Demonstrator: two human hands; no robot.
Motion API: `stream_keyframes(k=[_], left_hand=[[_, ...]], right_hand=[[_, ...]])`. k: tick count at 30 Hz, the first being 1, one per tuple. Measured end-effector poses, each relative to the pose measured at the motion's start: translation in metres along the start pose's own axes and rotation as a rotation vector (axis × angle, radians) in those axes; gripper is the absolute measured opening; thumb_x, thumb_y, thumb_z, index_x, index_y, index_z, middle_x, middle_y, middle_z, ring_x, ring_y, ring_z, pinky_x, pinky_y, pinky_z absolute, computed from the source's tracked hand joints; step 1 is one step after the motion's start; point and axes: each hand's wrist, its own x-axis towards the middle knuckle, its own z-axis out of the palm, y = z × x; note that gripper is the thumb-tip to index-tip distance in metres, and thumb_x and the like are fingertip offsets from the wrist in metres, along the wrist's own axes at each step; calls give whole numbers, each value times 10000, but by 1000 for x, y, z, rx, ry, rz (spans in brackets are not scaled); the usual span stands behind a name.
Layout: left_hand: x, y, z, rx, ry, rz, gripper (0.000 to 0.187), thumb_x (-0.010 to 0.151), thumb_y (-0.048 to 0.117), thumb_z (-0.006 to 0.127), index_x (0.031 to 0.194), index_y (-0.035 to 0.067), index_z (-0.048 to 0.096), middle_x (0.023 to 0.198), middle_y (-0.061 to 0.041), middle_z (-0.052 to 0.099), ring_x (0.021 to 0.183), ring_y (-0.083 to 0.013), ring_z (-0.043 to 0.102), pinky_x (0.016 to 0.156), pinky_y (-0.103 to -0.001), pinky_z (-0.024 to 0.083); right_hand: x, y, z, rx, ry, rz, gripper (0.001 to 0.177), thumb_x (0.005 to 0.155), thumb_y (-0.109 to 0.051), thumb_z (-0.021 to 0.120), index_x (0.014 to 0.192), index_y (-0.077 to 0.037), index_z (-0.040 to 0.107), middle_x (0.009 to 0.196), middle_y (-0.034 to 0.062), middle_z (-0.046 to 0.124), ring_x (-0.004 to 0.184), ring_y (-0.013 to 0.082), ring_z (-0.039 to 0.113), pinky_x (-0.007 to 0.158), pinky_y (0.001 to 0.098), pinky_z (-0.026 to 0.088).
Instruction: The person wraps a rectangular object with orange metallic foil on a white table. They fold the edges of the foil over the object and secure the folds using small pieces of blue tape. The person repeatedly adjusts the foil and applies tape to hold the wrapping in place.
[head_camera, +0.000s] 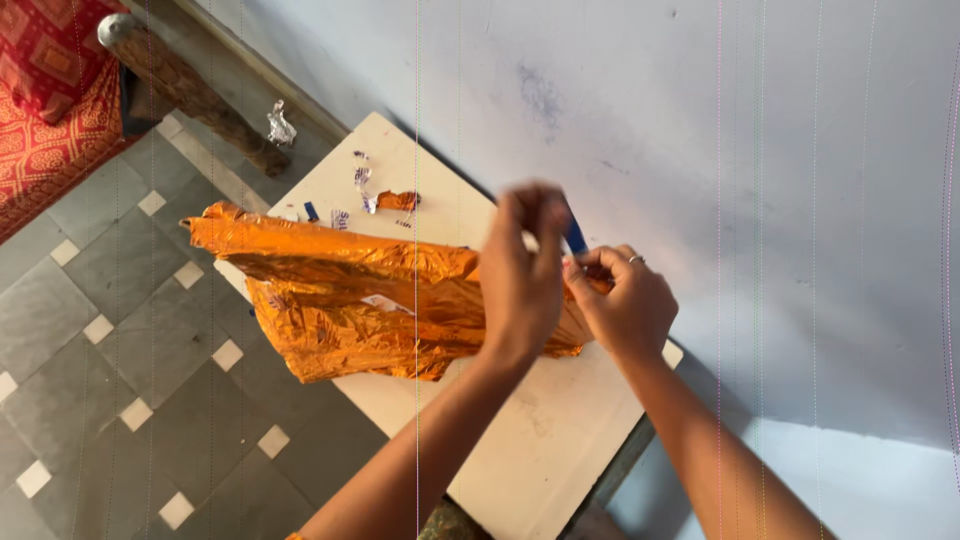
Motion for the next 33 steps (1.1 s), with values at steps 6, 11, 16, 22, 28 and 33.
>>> stream_keyframes(k=[6,11,16,22,28,33], left_hand=[[-9,-20,-13,188,-203,-210,224,953,152,665,1148,40,655,911,-45,755,787,-117,737,685,-281,583],[8,-30,-24,239,-420,-295,244,928,145,680,1143,32,658,875,-39,727,673,-83,719,546,-268,564],[45,-32,-43,156,-584,-273,274,916,148,730,1156,30,671,872,-37,738,633,-71,657,554,-259,551],[46,-36,-44,279,-753,-247,271,878,209,751,1097,64,682,850,-48,764,677,-104,728,590,-269,584],[48,-42,-32,548,-738,-93,276,837,286,773,1033,111,690,880,-55,798,706,-199,757,635,-335,580],[62,-45,-38,473,-754,-75,276,835,233,779,1041,82,675,872,-70,773,696,-179,744,622,-313,595]], right_hand=[[-2,1,0,0,-16,13,196,838,-388,779,874,-195,793,905,-60,752,807,158,736,686,332,530],[-4,-4,-3,32,-73,75,245,836,-431,782,884,-191,784,883,-64,751,807,141,739,689,318,529],[-1,-8,-6,62,-63,71,233,838,-432,775,882,-204,798,874,-76,745,784,114,740,697,289,520],[-1,-7,-5,77,-98,112,231,822,-435,765,898,-221,807,852,-82,745,765,104,735,694,279,512],[2,-3,-5,38,-83,83,234,818,-419,750,916,-216,808,874,-83,761,786,107,737,694,283,515],[3,-5,-7,86,-113,106,277,839,-463,759,892,-196,806,889,-87,756,811,99,746,715,271,524]])
